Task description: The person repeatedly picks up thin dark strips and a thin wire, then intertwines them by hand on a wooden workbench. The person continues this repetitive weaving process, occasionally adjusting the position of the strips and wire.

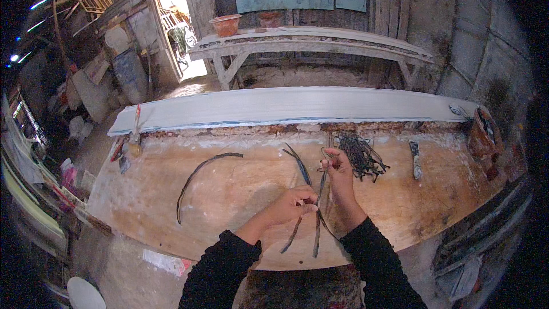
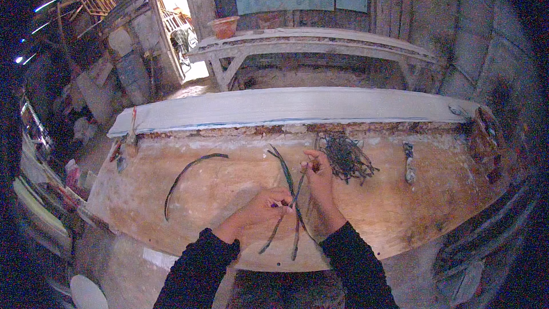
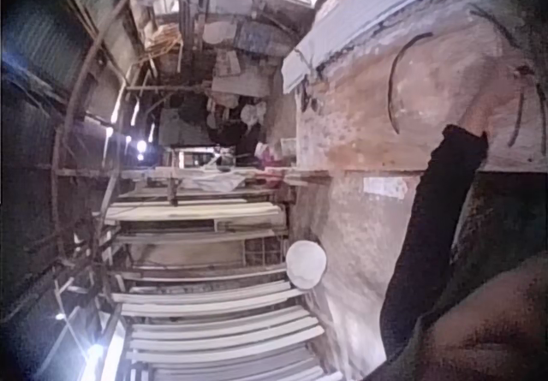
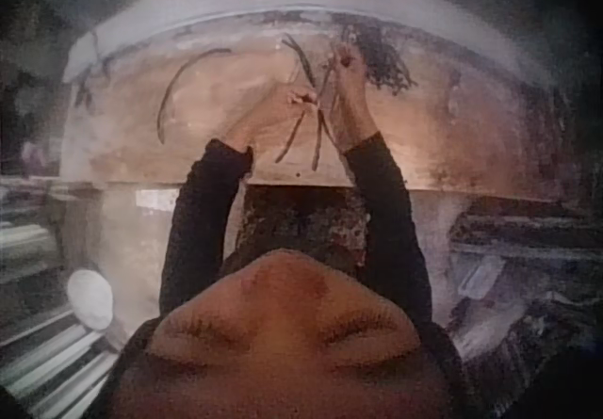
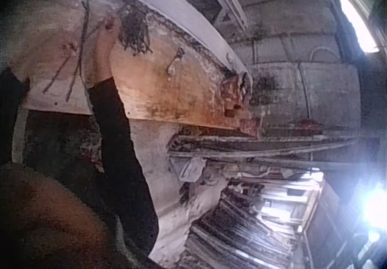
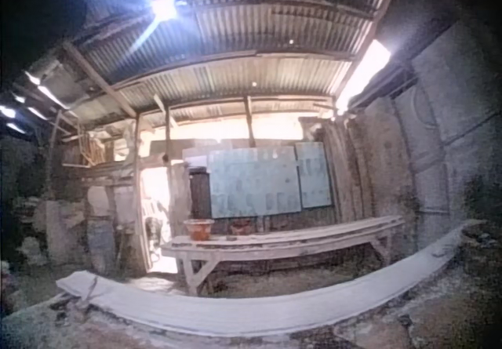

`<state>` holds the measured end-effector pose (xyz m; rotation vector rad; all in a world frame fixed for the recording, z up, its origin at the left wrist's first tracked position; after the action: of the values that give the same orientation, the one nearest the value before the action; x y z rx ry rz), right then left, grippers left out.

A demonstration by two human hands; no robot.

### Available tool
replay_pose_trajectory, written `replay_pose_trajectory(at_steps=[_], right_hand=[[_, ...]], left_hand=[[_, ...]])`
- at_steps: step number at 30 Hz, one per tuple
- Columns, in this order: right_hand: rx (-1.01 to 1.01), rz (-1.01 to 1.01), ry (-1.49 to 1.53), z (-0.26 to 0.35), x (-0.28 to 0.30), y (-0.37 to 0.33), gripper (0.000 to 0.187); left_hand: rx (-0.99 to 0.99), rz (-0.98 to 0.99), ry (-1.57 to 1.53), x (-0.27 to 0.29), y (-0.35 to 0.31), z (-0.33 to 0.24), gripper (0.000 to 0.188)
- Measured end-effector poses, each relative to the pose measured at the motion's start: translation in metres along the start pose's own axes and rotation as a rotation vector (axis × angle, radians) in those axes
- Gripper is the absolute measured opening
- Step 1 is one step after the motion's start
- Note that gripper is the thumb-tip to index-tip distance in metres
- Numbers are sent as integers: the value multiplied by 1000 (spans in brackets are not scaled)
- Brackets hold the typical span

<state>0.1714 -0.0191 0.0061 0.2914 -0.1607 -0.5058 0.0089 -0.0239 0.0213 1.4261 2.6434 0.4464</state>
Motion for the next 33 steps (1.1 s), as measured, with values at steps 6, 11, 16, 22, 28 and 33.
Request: replay_pose_trajectory(at_steps=[6, 11, 16, 22, 28, 33], right_hand=[[-70, 6, -55, -1, 3, -1, 16], [0, -101, -201, -8, 2, 2, 14], [19, 82, -121, -14, -2, -6, 8], [52, 713, 8, 43, -32, -42, 8], [164, 887, 33, 32, -42, -49, 14], [131, 926, 140, 28, -41, -50, 14]], left_hand=[[89, -216, 119, 12, -1, -8, 16], [34, -563, 142, 41, -2, 7, 14], [60, -857, 265, 59, -4, 2, 10], [94, -980, 151, 94, -16, 20, 9], [50, -976, -67, 98, -15, 34, 7], [77, -971, -70, 96, -13, 30, 7]])
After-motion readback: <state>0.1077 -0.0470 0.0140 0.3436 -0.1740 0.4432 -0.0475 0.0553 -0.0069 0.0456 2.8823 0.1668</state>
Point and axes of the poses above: each hand's wrist, its own y-axis towards the middle knuckle, its own x-axis out of the back of the hand, z = x × y, the point moved 2 cm from there along y, towards the middle knuckle, and after that the axes turned 13 degrees about -y, right-handed, at the moved point
